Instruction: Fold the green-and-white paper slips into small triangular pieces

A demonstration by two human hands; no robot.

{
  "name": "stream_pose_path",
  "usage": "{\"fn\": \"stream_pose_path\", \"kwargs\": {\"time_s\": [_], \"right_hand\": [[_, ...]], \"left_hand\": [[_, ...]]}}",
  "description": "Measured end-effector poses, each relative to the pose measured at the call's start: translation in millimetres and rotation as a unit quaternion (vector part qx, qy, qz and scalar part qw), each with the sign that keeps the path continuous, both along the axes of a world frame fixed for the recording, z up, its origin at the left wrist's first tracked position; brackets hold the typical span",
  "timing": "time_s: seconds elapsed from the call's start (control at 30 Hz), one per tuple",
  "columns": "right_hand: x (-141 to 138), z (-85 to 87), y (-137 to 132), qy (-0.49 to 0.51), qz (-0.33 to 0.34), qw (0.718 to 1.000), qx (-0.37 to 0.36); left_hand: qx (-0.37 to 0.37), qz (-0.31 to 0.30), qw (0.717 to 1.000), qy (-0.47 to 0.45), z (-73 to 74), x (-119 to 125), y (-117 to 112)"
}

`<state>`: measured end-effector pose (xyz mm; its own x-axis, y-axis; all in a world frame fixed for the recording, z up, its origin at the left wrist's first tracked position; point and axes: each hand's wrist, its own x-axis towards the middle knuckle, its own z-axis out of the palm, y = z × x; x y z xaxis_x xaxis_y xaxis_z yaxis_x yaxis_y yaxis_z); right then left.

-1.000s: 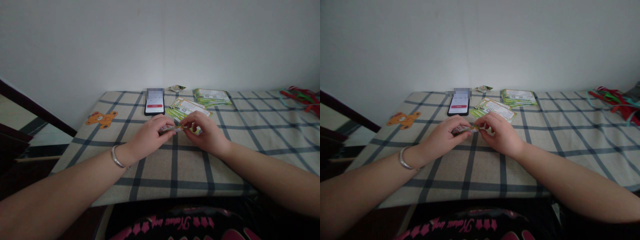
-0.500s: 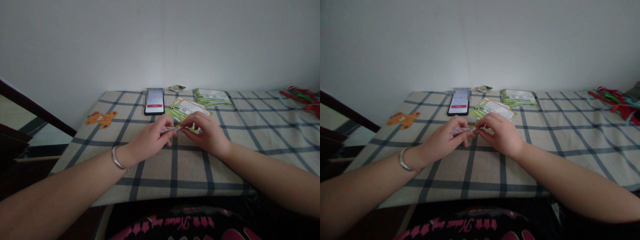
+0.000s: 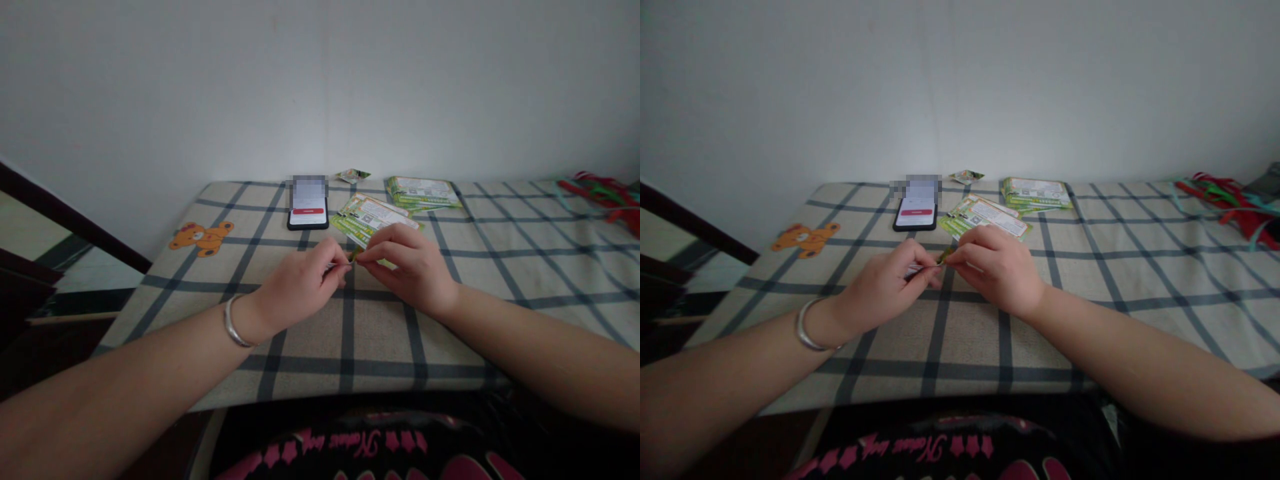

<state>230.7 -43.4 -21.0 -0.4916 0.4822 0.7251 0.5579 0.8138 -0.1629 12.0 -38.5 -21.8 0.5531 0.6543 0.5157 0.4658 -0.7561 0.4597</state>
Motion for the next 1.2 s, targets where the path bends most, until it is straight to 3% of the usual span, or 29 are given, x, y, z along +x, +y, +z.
{"fn": "stream_pose_path", "kwargs": {"time_s": [0.13,0.37,0.63,0.77,0.97,1.2], "right_hand": [[-0.9,0.0,-0.5,-0.022,-0.011,1.0,0.008],[-1.5,1.0,0.0,-0.033,-0.002,0.999,0.029],[-3.6,3.2,-2.1,-0.052,-0.006,0.998,0.035],[-3.5,3.9,-2.1,-0.053,-0.019,0.998,0.031],[2.5,5.1,1.3,-0.08,-0.033,0.993,0.086],[1.2,4.8,2.0,-0.101,-0.049,0.991,0.079]], "left_hand": [[0.084,0.024,0.995,0.041,-0.9,-0.8,0.3],[0.043,0.016,0.999,0.008,-1.0,0.2,-0.5],[0.107,0.007,0.993,0.042,0.8,0.4,-0.5],[0.1,-0.02,0.994,0.034,2.3,0.0,-0.7],[0.075,0.006,0.997,0.037,-0.2,-1.7,0.3],[0.121,-0.02,0.991,0.052,1.2,-0.7,0.2]]}}
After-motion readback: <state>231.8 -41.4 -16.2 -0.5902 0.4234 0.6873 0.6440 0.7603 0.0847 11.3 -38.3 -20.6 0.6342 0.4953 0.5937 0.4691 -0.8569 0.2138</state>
